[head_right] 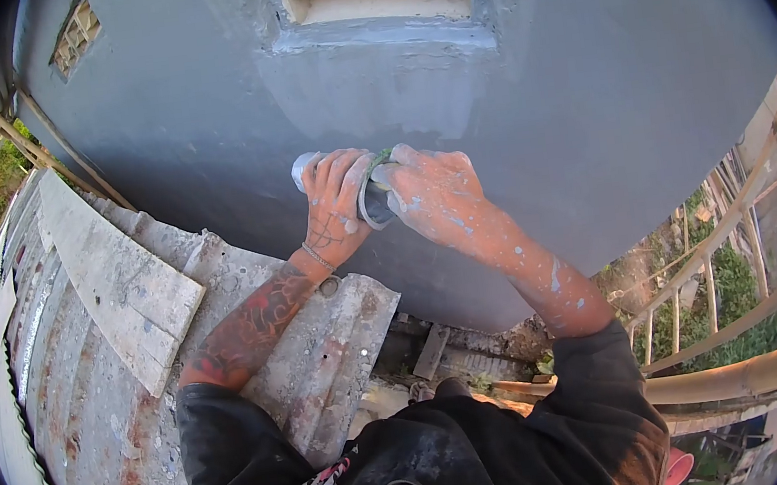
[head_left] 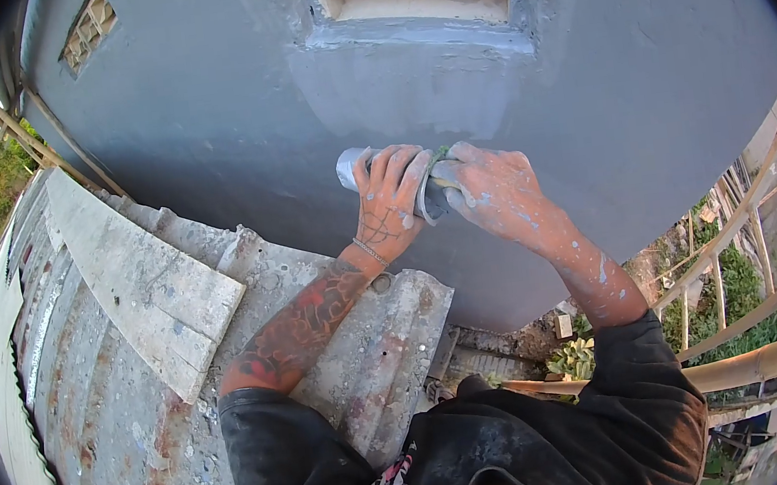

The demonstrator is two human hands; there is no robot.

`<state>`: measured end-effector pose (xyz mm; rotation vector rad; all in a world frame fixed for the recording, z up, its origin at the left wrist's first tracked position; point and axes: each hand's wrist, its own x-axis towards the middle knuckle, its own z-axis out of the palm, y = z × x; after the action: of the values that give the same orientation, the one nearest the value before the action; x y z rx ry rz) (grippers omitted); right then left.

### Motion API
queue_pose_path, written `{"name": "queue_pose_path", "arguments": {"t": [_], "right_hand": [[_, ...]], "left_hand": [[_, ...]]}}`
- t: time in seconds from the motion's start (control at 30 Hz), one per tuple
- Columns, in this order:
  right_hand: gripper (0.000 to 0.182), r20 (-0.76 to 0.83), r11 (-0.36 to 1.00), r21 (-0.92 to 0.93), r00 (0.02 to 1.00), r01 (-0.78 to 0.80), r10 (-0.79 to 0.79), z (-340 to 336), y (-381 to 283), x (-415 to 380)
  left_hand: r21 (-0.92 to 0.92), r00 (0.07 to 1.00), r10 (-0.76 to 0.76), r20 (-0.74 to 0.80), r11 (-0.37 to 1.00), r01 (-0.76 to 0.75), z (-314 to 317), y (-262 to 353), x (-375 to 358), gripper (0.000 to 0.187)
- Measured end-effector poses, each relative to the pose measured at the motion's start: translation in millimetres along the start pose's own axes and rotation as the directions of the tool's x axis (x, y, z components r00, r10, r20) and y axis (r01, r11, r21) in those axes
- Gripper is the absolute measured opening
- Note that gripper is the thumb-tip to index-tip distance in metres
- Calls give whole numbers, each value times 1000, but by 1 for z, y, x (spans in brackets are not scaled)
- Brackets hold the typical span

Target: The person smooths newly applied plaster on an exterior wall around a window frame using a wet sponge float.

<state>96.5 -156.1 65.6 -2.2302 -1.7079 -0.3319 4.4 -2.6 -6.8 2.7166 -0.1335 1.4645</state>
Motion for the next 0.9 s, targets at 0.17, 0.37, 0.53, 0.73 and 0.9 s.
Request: {"name": "queue_pose_path", "arguments": {"t": [0.17,0.37,0.53,0.73,0.9], "right_hand": [[27,60,977,106,980,184,-191,4,25,19],[33,239,783,575,865,240,-441,-4,54,48],[38,234,761,642,923,89,-306,-15,71,40],[41,293,572,763,950,-302,110,-9,79,27],[37,68,452,858,928,-242,368,-53,92,48]], "left_hand": [[-1,993,-101,53,995,101,1,-1,-3,70],[20,982,-148,119,989,146,1,-4,-5,75],[-109,853,-437,285,870,482,2,-1,-8,74],[-257,749,-512,421,724,640,0,-5,-11,79],[-157,736,-533,417,755,636,6,-8,-18,81]]}}
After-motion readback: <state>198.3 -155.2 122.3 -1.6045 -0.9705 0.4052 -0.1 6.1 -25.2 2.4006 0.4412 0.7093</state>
